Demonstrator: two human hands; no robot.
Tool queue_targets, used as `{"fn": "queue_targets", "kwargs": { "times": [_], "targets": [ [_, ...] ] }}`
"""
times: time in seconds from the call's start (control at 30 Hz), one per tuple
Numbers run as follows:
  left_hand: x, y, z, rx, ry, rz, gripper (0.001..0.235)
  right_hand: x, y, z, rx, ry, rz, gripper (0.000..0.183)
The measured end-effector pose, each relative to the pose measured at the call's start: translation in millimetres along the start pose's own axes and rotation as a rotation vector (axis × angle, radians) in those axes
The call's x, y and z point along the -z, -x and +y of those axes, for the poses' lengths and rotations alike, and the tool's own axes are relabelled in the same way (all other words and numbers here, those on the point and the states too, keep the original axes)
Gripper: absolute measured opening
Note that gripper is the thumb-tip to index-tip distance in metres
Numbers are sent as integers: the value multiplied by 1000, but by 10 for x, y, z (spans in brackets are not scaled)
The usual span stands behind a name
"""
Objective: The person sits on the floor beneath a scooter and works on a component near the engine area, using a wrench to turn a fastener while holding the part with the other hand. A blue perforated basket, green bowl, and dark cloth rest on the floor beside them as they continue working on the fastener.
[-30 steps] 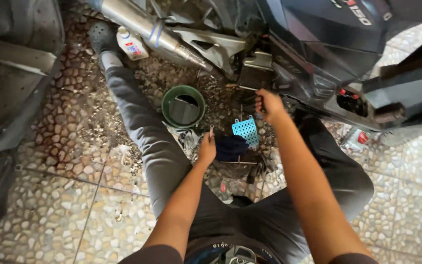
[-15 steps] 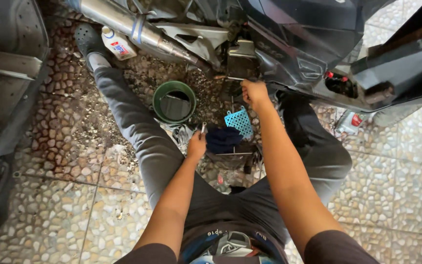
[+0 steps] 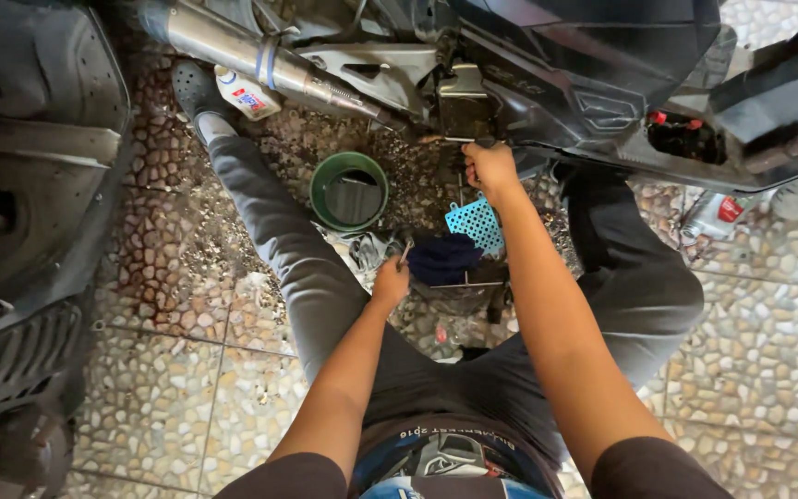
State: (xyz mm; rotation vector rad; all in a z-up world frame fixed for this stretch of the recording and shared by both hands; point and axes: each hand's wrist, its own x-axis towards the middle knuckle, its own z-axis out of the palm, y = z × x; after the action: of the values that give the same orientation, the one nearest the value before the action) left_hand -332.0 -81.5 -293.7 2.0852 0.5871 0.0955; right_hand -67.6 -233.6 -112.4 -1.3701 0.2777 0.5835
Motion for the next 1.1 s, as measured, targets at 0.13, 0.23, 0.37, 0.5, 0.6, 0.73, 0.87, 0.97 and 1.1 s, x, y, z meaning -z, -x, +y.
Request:
{"fn": "queue_targets", "kwargs": {
  "times": [0.13, 0.23, 0.37, 0.5, 0.6, 0.73, 0.87, 0.97, 1.1],
  "targets": [
    [88, 14, 143, 240, 73, -131, 26, -30, 56, -27, 27, 0, 4, 20],
    [29, 14, 67, 179, -88, -108, 25, -60, 138, -39, 58, 24, 7, 20],
    [-96, -21, -88, 133, -125, -89, 24, -110, 227, -108, 44, 46, 57, 19],
    [-98, 3, -27, 135, -134, -150, 25, -77, 181, -53, 41, 41, 35, 19],
    [-210, -25, -113, 108, -171, -134, 27, -47, 139, 2, 54, 70, 48, 20],
    [56, 33, 319, 109, -101, -126, 28, -107, 110, 45, 216, 327, 194, 28],
    [250, 70, 781, 154, -112, -135, 33, -13, 9, 197, 577, 609, 312, 41],
    [242, -168, 933, 35, 1, -51, 31, -141, 245, -1, 441, 572, 334, 44],
    [443, -942, 1411, -282, -54, -20, 33, -225, 381, -135, 282, 749, 427, 50]
  ]
}}
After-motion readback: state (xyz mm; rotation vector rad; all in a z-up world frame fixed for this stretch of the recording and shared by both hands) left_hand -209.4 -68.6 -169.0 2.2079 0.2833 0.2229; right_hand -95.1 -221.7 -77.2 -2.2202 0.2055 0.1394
